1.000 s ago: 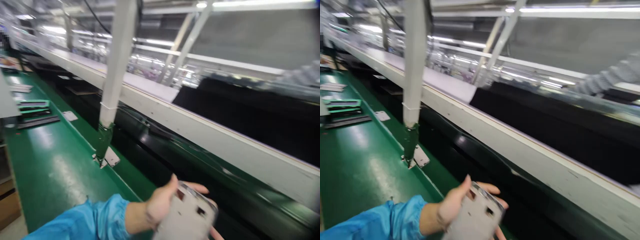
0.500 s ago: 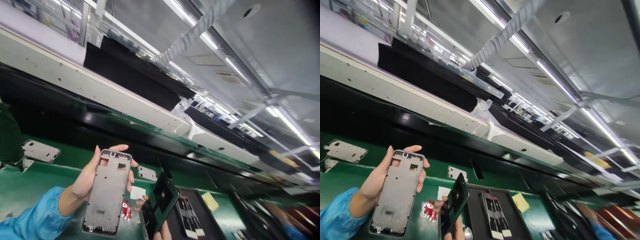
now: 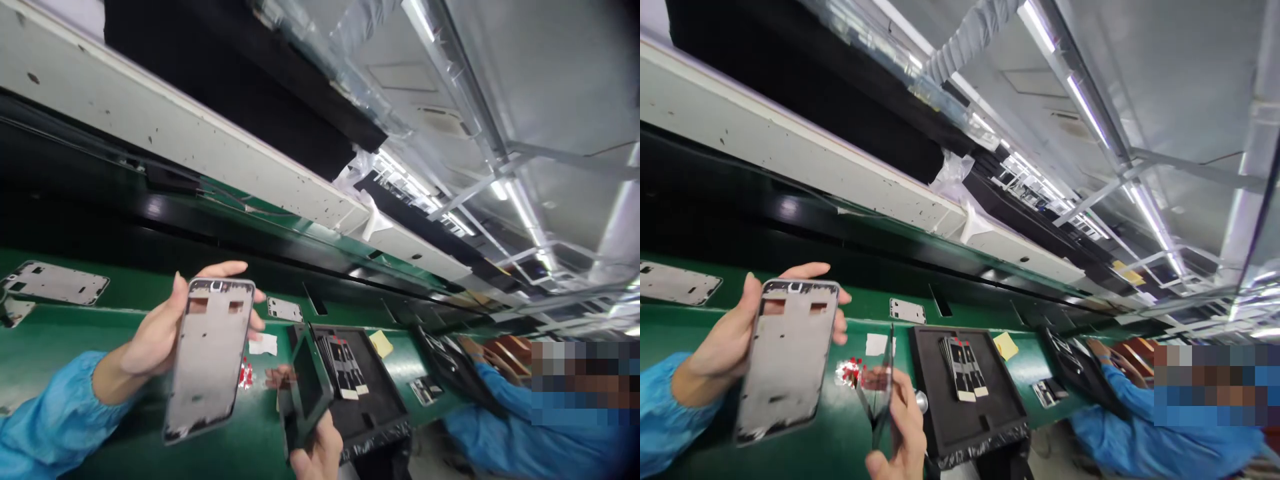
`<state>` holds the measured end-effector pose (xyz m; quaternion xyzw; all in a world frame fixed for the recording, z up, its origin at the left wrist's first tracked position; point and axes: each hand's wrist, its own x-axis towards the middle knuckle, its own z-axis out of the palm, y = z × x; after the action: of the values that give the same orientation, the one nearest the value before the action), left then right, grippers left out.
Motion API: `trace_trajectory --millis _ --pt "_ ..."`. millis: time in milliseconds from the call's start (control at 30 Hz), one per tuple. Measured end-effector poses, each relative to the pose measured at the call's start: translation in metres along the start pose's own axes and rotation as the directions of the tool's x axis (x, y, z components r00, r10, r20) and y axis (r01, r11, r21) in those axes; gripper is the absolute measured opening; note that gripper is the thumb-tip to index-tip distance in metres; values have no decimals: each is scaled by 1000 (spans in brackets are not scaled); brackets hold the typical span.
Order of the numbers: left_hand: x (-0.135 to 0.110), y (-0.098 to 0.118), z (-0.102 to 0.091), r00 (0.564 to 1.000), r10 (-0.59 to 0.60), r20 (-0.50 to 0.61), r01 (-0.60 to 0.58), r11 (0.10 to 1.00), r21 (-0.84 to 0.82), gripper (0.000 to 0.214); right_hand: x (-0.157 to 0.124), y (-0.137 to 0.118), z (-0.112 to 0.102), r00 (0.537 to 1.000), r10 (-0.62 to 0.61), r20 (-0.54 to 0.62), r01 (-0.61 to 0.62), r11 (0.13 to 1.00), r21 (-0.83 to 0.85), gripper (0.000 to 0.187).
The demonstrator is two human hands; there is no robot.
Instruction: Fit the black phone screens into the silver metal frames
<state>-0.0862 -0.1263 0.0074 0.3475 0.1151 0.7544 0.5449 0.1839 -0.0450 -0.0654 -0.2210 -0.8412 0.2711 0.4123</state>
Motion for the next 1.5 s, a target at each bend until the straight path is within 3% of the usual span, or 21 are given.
trace_trajectory --millis 133,267,767,967,1133,1333,1500 --pt "17 -4 -17 980 139 -141 -105 969 224 55 30 -20 2 985 -123 124 120 992 35 56" --pt "25 -1 -24 964 199 -176 -149 954 259 55 39 -21 2 973 -125 193 121 992 34 55" --pt "25 1 -25 970 207 -130 -160 939 304 43 39 -15 6 961 -42 272 31 998 45 55" --pt "25 3 -27 970 175 -168 -108 932 345 45 40 -14 7 960 -54 275 34 996 78 55" --pt "27 -2 -25 988 79 -133 -20 918 396 48 38 -13 31 976 6 220 -34 992 124 68" --pt "35 -16 -26 985 104 -138 -9 830 558 51 35 -10 69 983 167 77 -183 927 327 83" --pt "39 -24 -26 975 163 -153 -35 788 614 46 35 -7 80 972 220 83 -235 927 292 85"
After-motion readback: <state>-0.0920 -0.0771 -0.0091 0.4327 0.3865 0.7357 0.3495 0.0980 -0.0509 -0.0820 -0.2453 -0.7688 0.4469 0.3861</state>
